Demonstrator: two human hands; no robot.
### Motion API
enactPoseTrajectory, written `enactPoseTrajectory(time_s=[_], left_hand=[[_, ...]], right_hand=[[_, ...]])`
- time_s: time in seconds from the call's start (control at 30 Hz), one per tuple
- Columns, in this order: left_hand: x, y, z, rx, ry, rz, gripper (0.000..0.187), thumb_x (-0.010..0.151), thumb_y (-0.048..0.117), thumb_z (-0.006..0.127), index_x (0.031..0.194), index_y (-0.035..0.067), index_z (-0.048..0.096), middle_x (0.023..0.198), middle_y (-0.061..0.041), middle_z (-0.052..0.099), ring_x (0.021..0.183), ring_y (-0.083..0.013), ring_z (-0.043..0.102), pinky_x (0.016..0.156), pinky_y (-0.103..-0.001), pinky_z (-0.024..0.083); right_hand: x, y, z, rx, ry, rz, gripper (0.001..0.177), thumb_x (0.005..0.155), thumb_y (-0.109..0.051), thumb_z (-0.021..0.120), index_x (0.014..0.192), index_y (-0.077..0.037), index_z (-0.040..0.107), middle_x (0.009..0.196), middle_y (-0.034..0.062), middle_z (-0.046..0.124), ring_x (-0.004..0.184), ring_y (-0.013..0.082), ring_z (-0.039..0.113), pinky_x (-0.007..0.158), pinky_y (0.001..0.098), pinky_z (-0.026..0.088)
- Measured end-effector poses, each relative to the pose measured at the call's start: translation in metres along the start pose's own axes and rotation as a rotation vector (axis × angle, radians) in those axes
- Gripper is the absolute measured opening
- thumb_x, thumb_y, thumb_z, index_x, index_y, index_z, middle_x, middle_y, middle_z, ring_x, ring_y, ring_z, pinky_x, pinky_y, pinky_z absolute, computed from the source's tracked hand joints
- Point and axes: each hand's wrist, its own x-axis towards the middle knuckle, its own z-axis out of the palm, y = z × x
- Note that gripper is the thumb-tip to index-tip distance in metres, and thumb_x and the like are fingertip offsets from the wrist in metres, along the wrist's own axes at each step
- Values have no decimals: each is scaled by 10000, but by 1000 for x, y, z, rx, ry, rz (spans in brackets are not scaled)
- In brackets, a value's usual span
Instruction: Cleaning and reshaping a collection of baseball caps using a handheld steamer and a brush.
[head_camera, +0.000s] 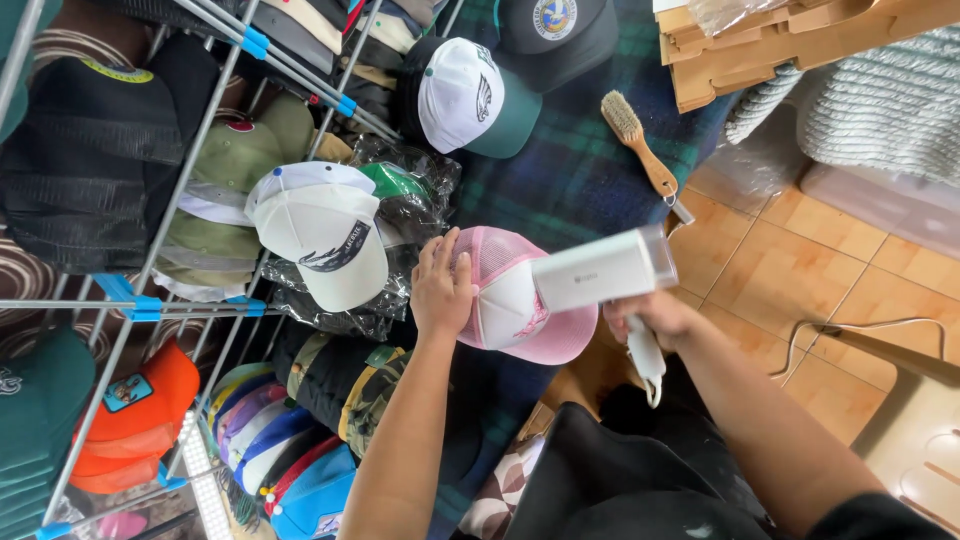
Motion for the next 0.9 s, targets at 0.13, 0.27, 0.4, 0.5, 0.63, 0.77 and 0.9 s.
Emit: enactPoseTrajectory(time_s=[0.13,0.27,0.4,0.5,0.63,0.77,0.9], left_hand=[[-2,4,-4,1,6,-2,512,1063,488,352,1532,326,478,1486,-113,489,1400,-308,495,1171,-421,350],[-1,-3,2,22,1,-3,512,1068,483,347,1543,335,465,1492,-107,485,1403,-307,496,1174,-420,353],[0,-4,3,13,2,-14,520,1063,500,356,1545,337,462,1501,-114,479,1409,-321,487,1176,-428,348],[-1,-2,3,24,4,-25,517,1058,511,367,1539,347,466,1501,-96,481,1409,-306,490,1180,-418,353],[-1,4,-2,3,-1,-58,517,1041,522,375,1524,371,480,1496,-90,489,1388,-346,508,1162,-446,394],[-3,10,-8,-13,-11,-94,521,1029,535,388,1520,391,485,1505,-72,488,1372,-353,516,1137,-467,425],[-4,12,-8,1,-18,-96,529,1025,546,375,1523,398,479,1509,-58,484,1367,-351,519,1119,-474,446]], right_hand=[[-35,-20,29,-8,6,-87,205,674,-44,712,539,-2,564,400,121,458,355,249,479,440,406,453],[19,-5,-5,11,42,20,128,650,-66,725,648,-25,604,455,88,508,373,243,533,426,406,473],[42,-68,0,40,55,107,152,654,-52,731,711,9,604,538,106,486,435,229,522,454,412,475],[55,-81,-6,-29,4,182,178,616,-46,755,689,20,607,541,116,503,432,250,532,439,415,470],[34,-63,-5,-67,39,162,182,624,-55,757,639,14,590,508,128,493,419,264,521,451,429,475],[-21,-13,5,-91,76,125,115,521,-43,668,469,18,586,428,175,504,358,301,515,430,457,462],[-63,16,36,72,144,201,159,577,-53,659,497,20,543,430,174,450,361,309,508,430,474,488]])
